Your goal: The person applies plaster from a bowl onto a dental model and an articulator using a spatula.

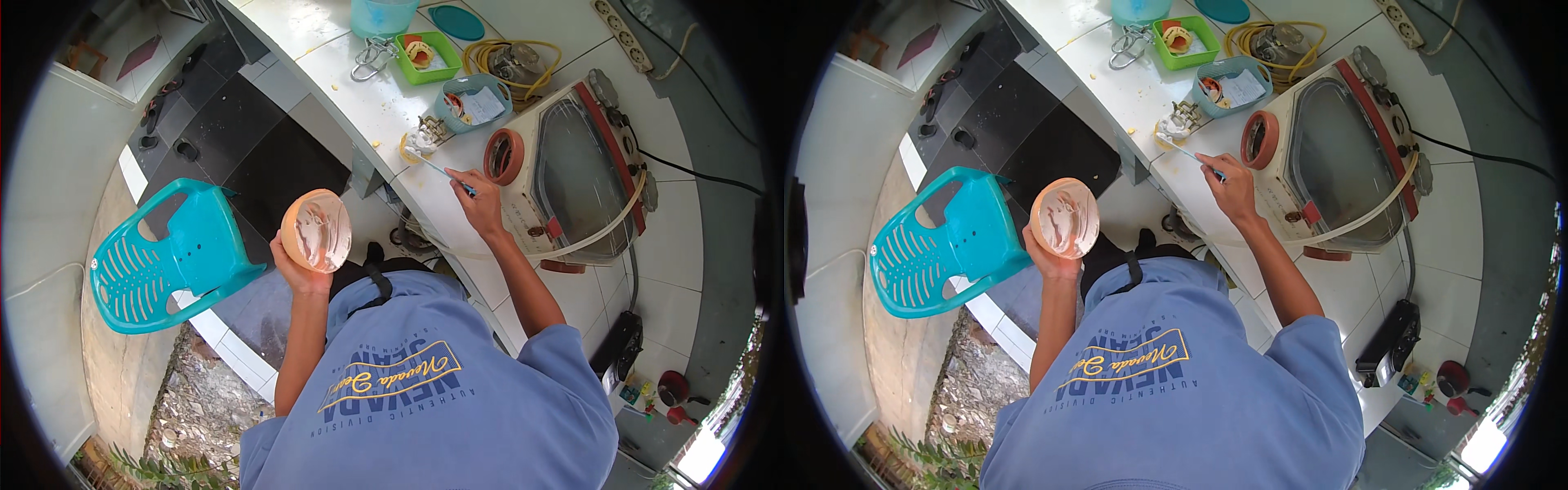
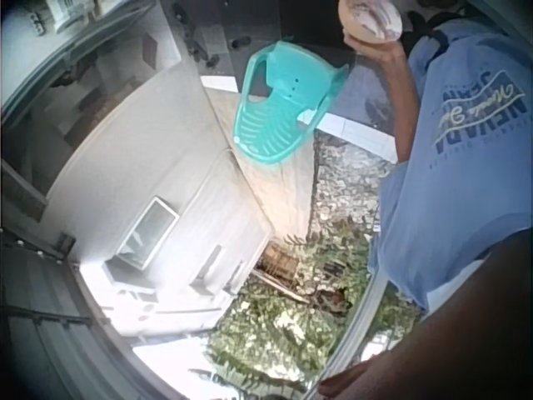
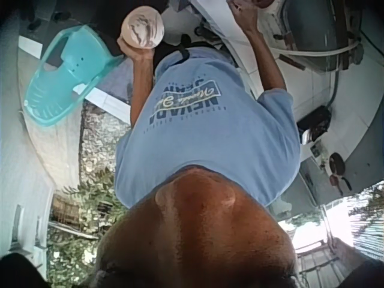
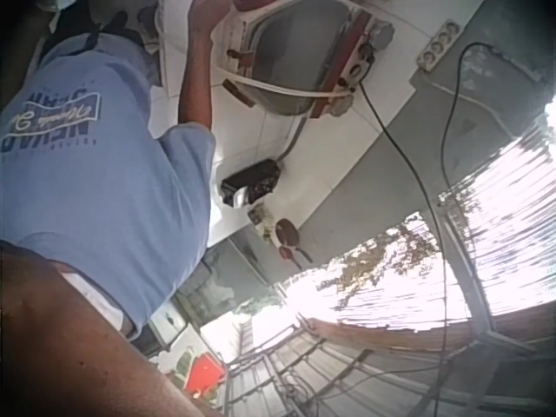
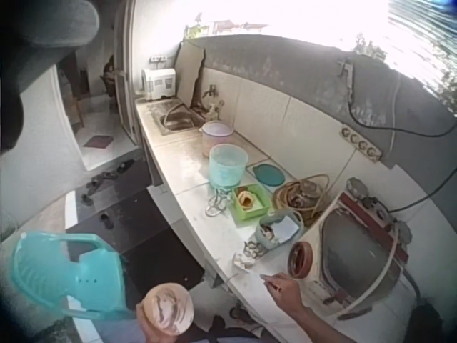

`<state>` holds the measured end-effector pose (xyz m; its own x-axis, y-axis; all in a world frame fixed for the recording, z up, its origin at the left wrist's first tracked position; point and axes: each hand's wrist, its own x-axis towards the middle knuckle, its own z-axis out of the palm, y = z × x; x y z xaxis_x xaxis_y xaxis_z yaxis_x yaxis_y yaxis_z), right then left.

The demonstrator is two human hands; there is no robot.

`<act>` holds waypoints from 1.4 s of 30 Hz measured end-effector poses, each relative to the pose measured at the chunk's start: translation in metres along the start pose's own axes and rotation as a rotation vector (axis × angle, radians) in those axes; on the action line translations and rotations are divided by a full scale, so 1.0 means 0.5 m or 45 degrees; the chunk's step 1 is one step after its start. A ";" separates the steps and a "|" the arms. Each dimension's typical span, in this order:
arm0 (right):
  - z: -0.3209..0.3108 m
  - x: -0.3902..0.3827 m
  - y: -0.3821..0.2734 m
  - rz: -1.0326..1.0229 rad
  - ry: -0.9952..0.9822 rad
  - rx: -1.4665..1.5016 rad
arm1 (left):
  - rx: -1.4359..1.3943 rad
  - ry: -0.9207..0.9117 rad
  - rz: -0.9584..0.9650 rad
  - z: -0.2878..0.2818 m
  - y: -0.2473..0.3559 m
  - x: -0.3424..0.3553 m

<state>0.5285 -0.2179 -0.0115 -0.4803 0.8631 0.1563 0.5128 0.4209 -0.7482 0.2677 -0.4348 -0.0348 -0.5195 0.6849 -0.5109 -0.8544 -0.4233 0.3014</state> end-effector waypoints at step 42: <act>-0.074 0.367 -0.285 -0.977 -0.799 -1.277 | -0.475 -0.107 0.011 -0.077 0.061 0.020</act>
<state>0.3935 -0.1094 0.1475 -0.9640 0.1772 -0.1985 0.1365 0.9697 0.2025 0.2368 -0.4634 -0.0617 -0.5386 0.7201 -0.4375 -0.7959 -0.6052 -0.0162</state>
